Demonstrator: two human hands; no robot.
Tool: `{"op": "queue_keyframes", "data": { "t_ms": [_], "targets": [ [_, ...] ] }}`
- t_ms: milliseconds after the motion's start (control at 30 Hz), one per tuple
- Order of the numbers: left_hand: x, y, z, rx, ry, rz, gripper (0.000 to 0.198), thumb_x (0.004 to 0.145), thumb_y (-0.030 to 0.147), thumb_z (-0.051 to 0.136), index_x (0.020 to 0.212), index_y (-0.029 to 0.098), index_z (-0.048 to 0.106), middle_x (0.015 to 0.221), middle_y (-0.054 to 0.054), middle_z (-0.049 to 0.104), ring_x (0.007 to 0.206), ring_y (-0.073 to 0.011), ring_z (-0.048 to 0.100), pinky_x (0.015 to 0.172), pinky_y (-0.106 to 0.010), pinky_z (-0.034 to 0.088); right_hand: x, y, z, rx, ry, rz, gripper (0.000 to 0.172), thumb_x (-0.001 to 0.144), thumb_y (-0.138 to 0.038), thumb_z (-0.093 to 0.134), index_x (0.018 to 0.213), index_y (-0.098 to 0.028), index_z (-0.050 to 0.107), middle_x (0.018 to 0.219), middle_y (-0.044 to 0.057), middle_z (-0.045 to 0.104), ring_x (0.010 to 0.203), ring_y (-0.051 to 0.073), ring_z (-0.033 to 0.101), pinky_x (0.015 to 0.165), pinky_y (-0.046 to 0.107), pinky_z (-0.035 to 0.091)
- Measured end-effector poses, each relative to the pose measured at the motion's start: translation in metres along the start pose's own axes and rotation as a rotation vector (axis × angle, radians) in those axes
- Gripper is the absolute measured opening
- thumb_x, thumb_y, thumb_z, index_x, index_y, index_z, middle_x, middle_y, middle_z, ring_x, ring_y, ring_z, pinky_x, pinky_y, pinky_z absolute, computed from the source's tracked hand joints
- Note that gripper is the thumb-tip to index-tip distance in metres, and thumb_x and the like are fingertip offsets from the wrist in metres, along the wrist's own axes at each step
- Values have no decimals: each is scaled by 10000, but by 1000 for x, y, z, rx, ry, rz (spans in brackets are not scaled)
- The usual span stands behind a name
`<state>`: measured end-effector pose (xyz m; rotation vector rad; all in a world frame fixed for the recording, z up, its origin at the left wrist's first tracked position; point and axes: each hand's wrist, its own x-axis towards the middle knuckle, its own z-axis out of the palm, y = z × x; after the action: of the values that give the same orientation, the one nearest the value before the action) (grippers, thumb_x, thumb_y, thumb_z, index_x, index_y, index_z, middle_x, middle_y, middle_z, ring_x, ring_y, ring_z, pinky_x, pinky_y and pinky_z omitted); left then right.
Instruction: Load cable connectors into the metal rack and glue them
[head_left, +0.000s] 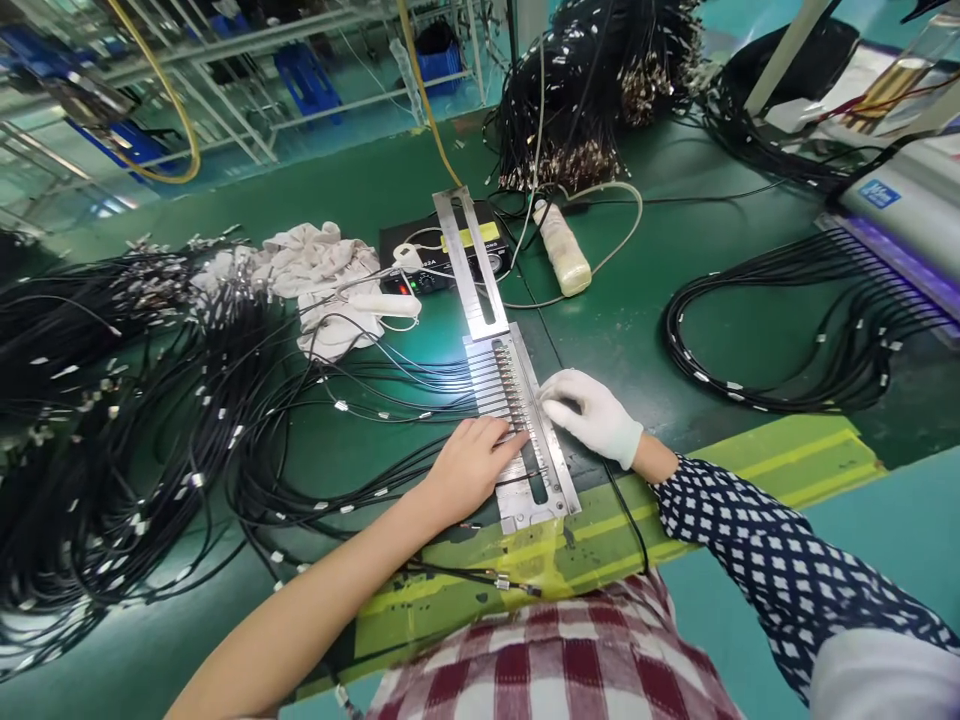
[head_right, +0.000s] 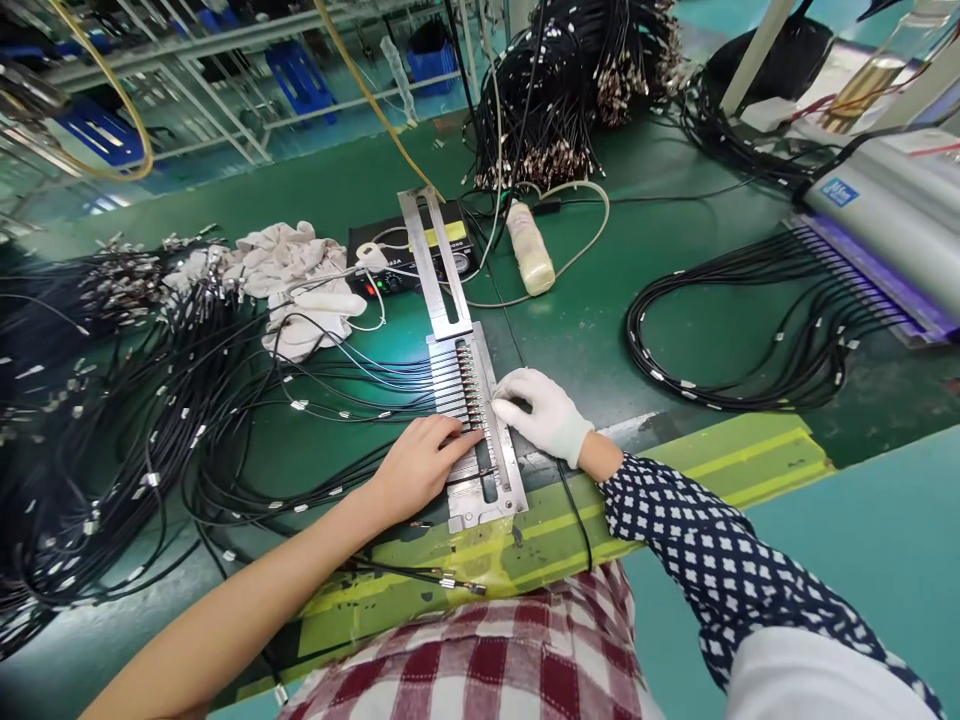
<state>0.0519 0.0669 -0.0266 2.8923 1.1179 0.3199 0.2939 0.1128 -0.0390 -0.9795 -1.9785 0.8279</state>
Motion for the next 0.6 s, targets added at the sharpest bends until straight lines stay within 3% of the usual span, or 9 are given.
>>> {"op": "queue_keyframes", "data": {
  "t_ms": [167,300,467,600],
  "targets": [
    [-35,7,-12,-283,16,-78,260,978,146,433,1201,168,565,1071,-102,645,981,-202,567,842,-342,470,1,-3,-2,-19,-38,8,320,1005,-410,448,860,-213,655,968,78,683,949,235,613,889,416,493],
    [-58,10,-12,-382,15,-166,167,958,177,525,1120,181,561,988,-67,650,925,-184,577,826,-319,493,1,-4,-3,-14,-63,15,394,1025,-446,381,865,-212,655,960,79,679,944,235,609,891,414,479],
    [-58,1,-9,-463,159,-186,217,957,110,496,1130,192,599,975,-61,632,912,-149,601,817,-262,516,2,-5,-4,-13,-69,37,412,1029,-460,367,868,-215,656,955,78,676,937,233,610,893,410,476],
    [-56,-7,-13,-447,136,-171,330,968,88,441,1235,208,594,987,-63,622,901,-136,609,805,-242,520,2,-5,-4,-26,-79,23,401,1031,-437,370,866,-212,658,948,73,674,923,228,612,878,401,481]
  ]
}}
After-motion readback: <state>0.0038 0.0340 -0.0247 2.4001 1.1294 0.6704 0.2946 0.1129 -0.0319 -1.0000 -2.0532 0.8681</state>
